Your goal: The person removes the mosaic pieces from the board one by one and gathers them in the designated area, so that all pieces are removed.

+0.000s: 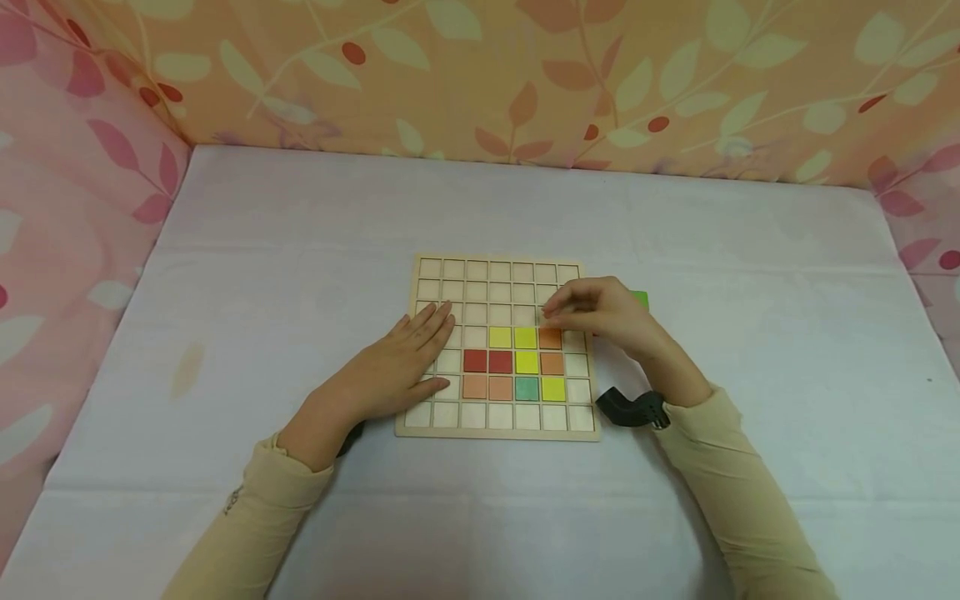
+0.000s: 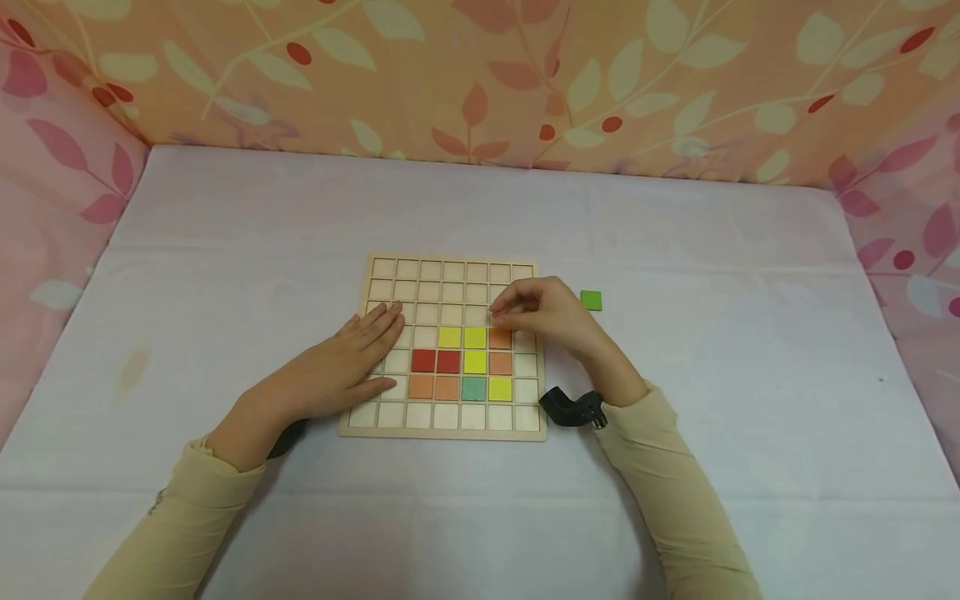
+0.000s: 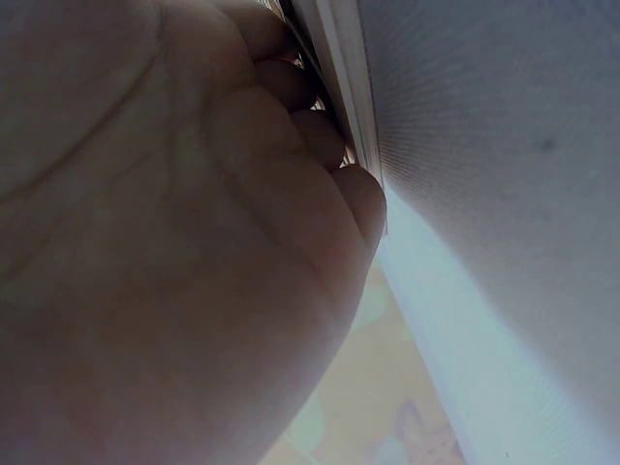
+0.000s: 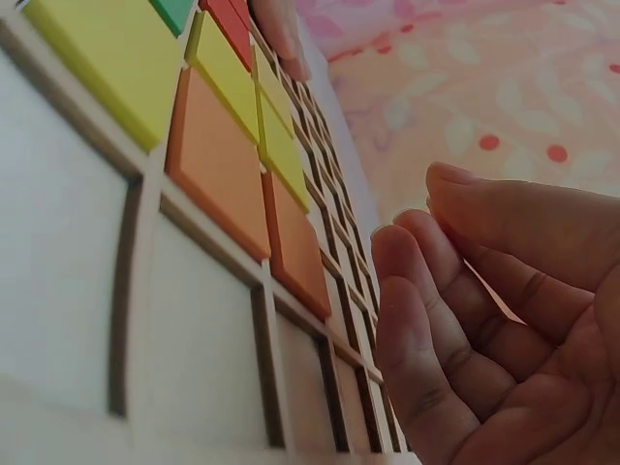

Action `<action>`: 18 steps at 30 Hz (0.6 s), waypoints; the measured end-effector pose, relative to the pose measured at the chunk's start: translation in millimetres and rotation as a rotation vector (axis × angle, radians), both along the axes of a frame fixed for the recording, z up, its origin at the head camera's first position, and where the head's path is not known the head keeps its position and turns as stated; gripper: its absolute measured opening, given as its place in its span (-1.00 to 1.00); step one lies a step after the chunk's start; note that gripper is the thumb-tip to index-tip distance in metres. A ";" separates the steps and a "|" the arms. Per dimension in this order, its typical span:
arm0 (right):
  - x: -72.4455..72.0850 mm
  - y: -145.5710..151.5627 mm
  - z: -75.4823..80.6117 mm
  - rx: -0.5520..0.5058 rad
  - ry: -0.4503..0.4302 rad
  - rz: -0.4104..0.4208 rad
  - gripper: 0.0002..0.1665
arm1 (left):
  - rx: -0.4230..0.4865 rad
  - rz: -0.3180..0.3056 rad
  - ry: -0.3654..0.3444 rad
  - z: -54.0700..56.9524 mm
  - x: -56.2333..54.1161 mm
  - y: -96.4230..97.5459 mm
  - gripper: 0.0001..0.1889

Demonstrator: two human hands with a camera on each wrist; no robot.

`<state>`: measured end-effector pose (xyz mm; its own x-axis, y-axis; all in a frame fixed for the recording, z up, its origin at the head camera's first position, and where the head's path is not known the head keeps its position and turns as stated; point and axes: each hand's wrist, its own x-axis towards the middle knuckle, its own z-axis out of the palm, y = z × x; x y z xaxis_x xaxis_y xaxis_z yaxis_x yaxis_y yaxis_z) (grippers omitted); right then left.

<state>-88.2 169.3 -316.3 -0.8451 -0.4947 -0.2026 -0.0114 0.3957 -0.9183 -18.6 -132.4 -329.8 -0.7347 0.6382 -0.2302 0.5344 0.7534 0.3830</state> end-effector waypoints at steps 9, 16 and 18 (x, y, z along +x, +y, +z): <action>-2.5 -13.6 1.0 0.004 0.027 0.047 -0.82 | -0.001 0.001 -0.002 -0.5 -0.6 0.0 -0.19; -4.2 -20.9 0.5 0.010 0.013 0.059 -0.83 | 0.000 0.001 -0.010 -0.4 -0.6 -0.3 -0.19; -5.5 -23.0 -0.5 0.008 0.010 0.071 -0.83 | 0.001 0.001 -0.009 -0.2 -0.6 -0.3 -0.19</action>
